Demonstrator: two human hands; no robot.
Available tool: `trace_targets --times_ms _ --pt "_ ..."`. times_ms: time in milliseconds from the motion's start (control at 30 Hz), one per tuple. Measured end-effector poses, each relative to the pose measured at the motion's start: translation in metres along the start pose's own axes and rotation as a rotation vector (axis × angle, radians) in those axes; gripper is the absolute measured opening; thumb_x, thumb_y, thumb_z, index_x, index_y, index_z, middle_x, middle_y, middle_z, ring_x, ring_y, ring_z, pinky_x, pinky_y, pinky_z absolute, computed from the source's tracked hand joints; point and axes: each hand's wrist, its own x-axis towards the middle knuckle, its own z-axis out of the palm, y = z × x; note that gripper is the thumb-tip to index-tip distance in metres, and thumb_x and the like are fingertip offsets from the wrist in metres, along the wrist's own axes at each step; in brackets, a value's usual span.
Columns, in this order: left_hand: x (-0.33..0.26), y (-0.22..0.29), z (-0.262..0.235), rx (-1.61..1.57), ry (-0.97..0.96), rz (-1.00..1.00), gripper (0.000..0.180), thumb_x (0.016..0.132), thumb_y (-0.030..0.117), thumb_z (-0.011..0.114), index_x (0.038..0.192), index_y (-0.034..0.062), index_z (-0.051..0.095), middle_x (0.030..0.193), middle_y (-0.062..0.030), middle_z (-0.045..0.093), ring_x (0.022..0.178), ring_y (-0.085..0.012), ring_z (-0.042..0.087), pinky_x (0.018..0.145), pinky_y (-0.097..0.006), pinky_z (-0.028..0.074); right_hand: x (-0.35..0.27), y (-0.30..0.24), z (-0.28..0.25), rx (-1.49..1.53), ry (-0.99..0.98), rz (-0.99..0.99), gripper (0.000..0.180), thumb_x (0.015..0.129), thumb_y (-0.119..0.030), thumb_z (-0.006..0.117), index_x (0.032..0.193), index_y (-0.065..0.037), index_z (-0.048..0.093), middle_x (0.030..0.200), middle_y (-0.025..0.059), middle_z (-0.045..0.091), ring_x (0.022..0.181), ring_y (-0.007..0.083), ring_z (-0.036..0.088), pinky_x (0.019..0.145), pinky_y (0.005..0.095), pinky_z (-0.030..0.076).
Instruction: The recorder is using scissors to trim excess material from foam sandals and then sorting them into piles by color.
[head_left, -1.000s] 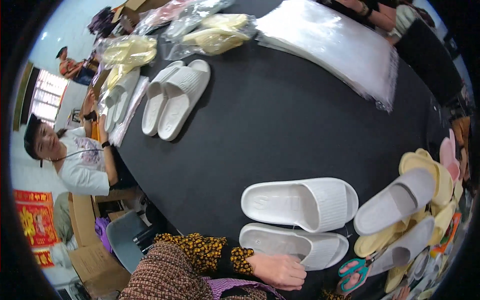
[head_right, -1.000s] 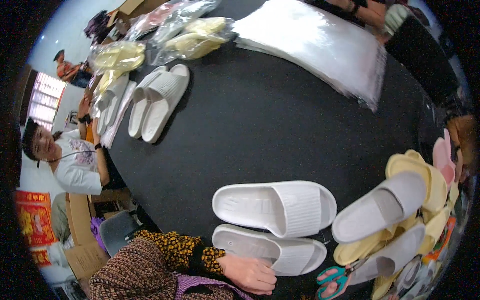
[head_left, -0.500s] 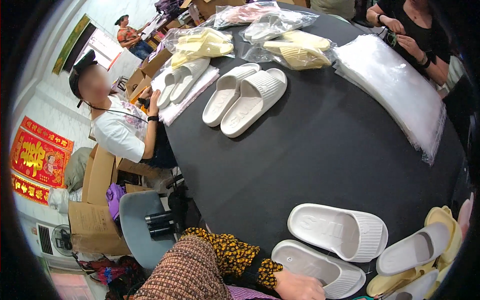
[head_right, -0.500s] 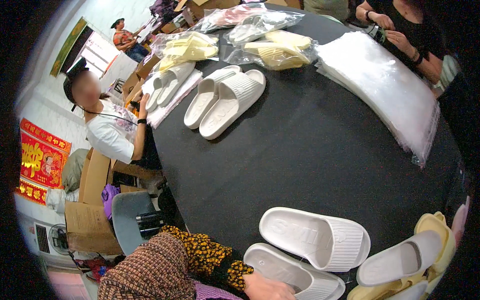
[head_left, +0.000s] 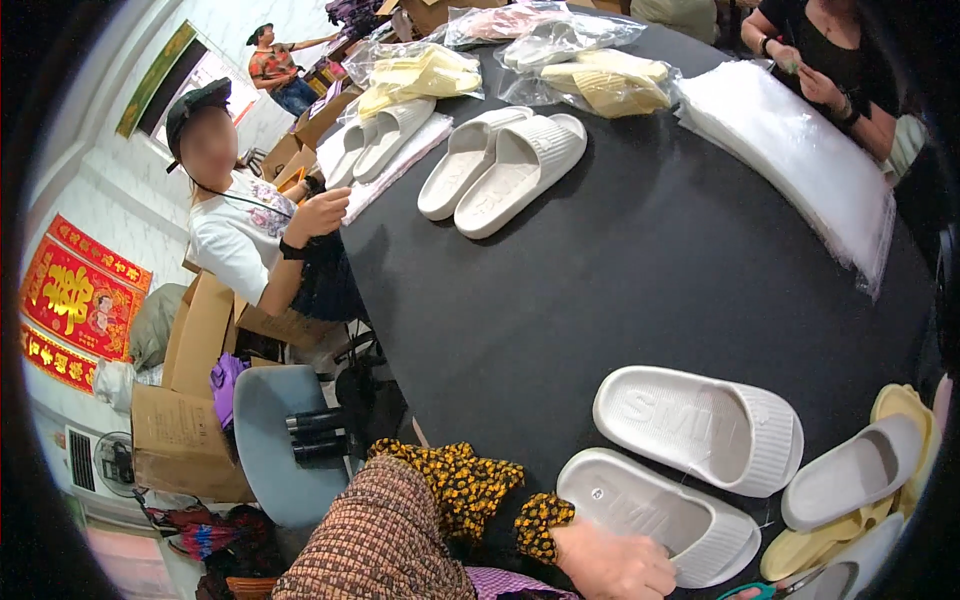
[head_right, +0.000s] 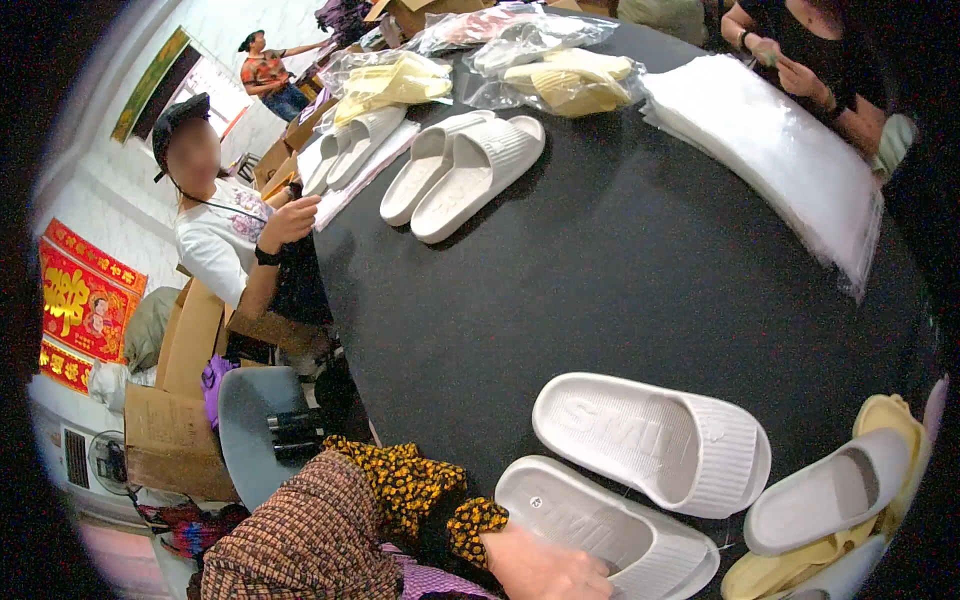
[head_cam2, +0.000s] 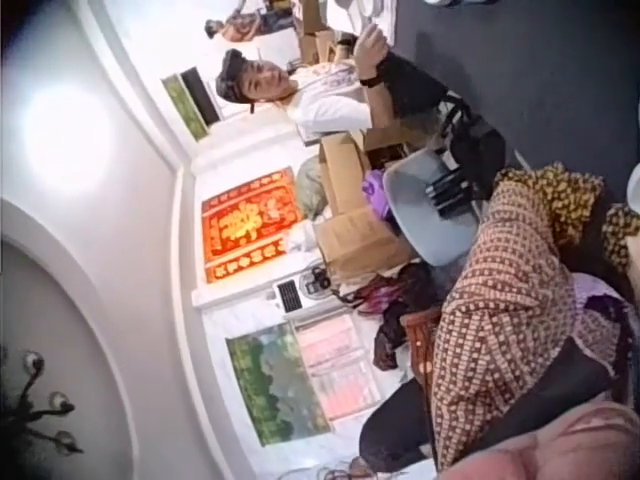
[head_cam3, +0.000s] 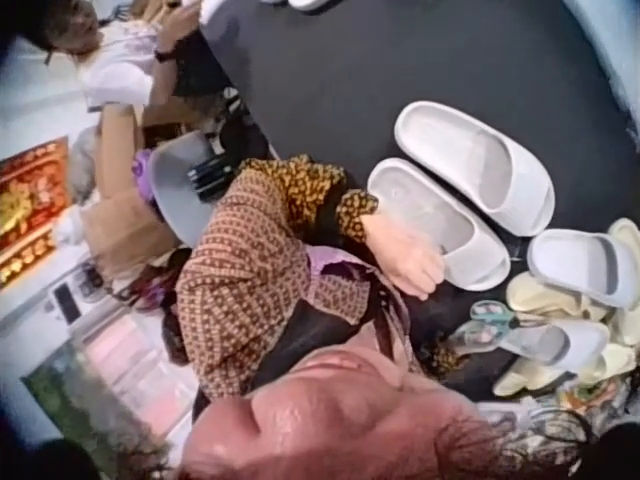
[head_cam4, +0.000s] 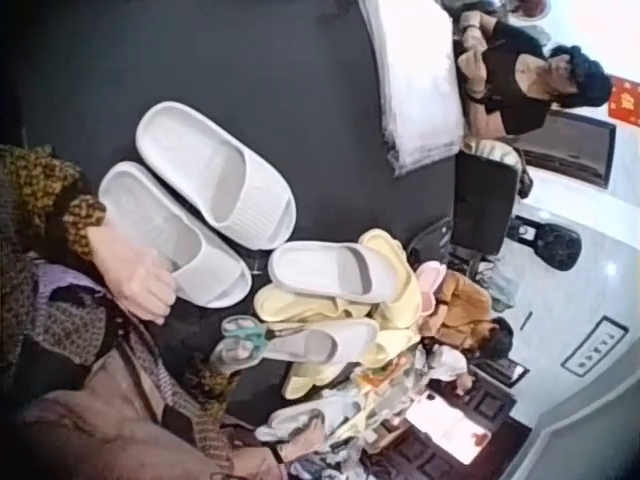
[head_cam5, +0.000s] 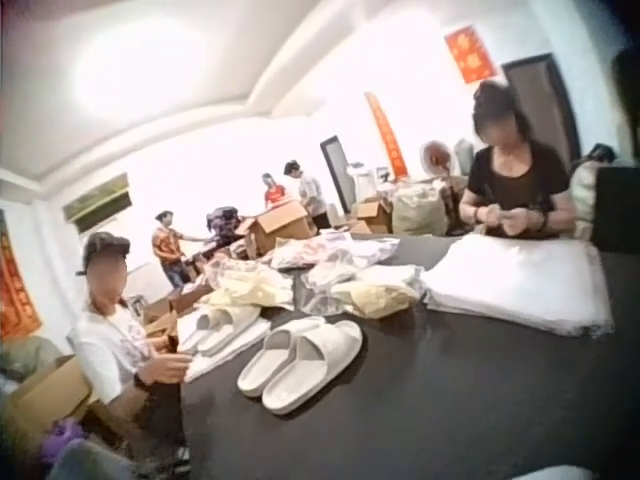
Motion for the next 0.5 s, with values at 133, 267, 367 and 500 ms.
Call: trace_targets --times_ms 133,267,367,500 --pt "-0.005 -0.004 0.002 0.017 0.005 0.003 0.031 0.089 0.011 0.059 0.063 0.0058 0.042 0.066 -0.0100 0.042 0.065 -0.0289 0.049 0.057 -0.039 0.040 -0.011 -0.014 0.096 0.415 0.024 -0.096 0.042 0.094 -0.027 0.047 0.117 0.008 0.050 0.082 0.0174 0.061 0.068 0.0248 0.058 0.062 0.0333 0.049" --pt "-0.004 0.003 -0.001 0.087 -0.053 0.018 0.024 0.088 0.013 0.059 0.069 0.0058 0.047 0.071 -0.0092 0.046 0.068 -0.0276 0.051 0.058 -0.037 0.041 -0.031 -0.016 0.101 0.371 0.123 -0.190 0.061 0.098 -0.040 0.035 0.124 0.015 0.034 0.088 0.0221 0.061 0.070 0.0281 0.059 0.064 0.0365 0.051" --pt "-0.012 -0.005 0.009 0.146 -0.045 0.019 0.020 0.084 0.015 0.061 0.071 0.0048 0.051 0.072 -0.0087 0.049 0.069 -0.0258 0.053 0.058 -0.037 0.043 -0.030 -0.025 0.098 0.503 -0.010 -0.254 0.054 0.098 -0.035 0.034 0.119 0.015 0.040 0.097 0.0228 0.060 0.076 0.0280 0.059 0.063 0.0367 0.051" --pt "-0.014 -0.007 0.013 0.151 0.036 0.019 0.026 0.079 0.013 0.064 0.063 0.0039 0.047 0.067 -0.0098 0.046 0.066 -0.0278 0.052 0.054 -0.039 0.042 -0.042 -0.020 0.103 0.476 0.168 -0.137 0.051 0.098 -0.032 0.033 0.117 0.015 0.042 0.093 0.0222 0.059 0.073 0.0275 0.057 0.062 0.0359 0.050"
